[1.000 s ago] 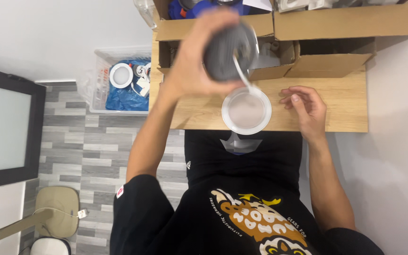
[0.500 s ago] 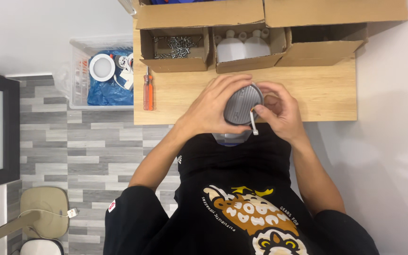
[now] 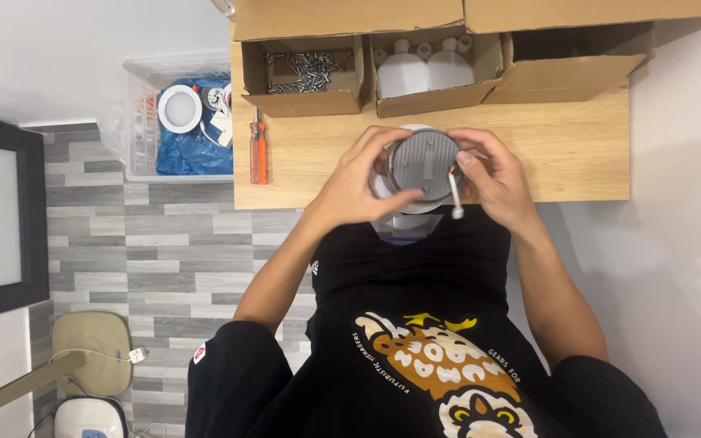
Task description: The person assembles a round white light fixture housing by placing component sections together, turning it over to check the electrical wiring component on the rear, and matching it into the main circular ring structure multiple times for successive units.
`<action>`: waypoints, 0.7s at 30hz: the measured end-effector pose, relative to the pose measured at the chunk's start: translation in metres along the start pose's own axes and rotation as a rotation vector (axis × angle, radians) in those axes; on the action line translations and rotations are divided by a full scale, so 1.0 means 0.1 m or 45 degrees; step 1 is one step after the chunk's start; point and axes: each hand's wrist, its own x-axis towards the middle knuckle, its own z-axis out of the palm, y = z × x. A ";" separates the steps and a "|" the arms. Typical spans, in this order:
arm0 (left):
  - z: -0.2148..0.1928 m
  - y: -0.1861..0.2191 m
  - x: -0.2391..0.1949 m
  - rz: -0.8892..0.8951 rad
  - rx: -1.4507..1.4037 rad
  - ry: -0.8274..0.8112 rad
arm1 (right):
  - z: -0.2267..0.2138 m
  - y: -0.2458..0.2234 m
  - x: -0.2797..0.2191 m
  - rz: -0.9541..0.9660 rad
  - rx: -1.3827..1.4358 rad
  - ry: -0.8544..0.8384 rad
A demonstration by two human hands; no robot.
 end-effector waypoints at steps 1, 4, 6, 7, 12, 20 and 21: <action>-0.01 -0.07 -0.02 0.002 -0.109 -0.012 | -0.03 0.05 0.02 -0.001 -0.016 -0.012; -0.03 -0.16 -0.03 -0.027 -0.195 -0.028 | -0.05 0.14 0.03 -0.014 -0.052 -0.034; -0.03 -0.15 -0.03 -0.022 -0.182 -0.038 | -0.01 0.07 0.03 -0.020 -0.070 -0.039; -0.04 -0.15 -0.03 -0.018 -0.168 -0.045 | 0.02 0.03 0.03 -0.026 -0.088 -0.048; -0.10 -0.15 -0.01 -0.014 -0.080 -0.063 | 0.04 -0.11 0.07 -0.159 -0.325 -0.097; -0.11 -0.18 -0.01 -0.033 0.038 -0.086 | 0.05 -0.09 0.08 -0.215 -0.564 -0.064; -0.11 -0.19 -0.01 -0.040 0.061 -0.092 | 0.05 -0.10 0.09 -0.225 -0.593 -0.063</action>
